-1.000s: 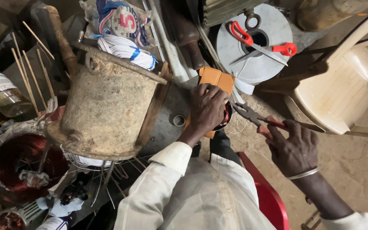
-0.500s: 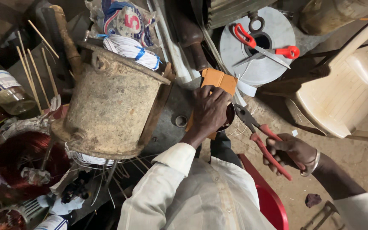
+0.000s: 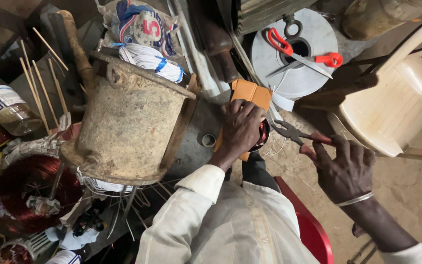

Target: The person cuts white wire strands with red-handled scissors over a cluttered workbench, repeatedly trimming lengths of wire. They then pick up pliers and continue cutting and adjusting wire ends near a copper coil on the bench.

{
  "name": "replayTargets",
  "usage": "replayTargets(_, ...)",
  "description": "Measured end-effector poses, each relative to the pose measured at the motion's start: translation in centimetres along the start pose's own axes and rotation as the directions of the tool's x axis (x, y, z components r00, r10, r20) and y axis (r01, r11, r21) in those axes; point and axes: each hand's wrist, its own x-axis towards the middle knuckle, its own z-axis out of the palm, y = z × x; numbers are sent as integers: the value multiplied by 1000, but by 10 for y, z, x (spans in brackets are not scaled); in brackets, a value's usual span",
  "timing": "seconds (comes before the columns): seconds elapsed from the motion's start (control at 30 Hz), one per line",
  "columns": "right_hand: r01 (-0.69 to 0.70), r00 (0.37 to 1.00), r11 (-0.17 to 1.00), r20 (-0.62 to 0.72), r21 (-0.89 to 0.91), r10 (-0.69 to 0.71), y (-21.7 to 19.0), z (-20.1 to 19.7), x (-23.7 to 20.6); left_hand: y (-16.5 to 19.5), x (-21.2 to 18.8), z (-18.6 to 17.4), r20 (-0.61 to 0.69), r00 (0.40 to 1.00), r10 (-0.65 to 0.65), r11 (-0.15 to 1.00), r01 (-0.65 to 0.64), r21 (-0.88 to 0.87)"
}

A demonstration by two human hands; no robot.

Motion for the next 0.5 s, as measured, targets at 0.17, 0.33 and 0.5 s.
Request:
replayTargets(0.17,5,1000,993,-24,114,-2,-2,6,1,2,2,-3,22,1000,-14,1000,13,12)
replayTargets(0.33,43,994,936,77,350,-75,17,30,3,3,0,-7,-2,1000,3,1000,-3,-2)
replayTargets(0.5,-863,439,86,824,498,-359,52,52,21,3,0,-5,20,999,-38,998,37,41)
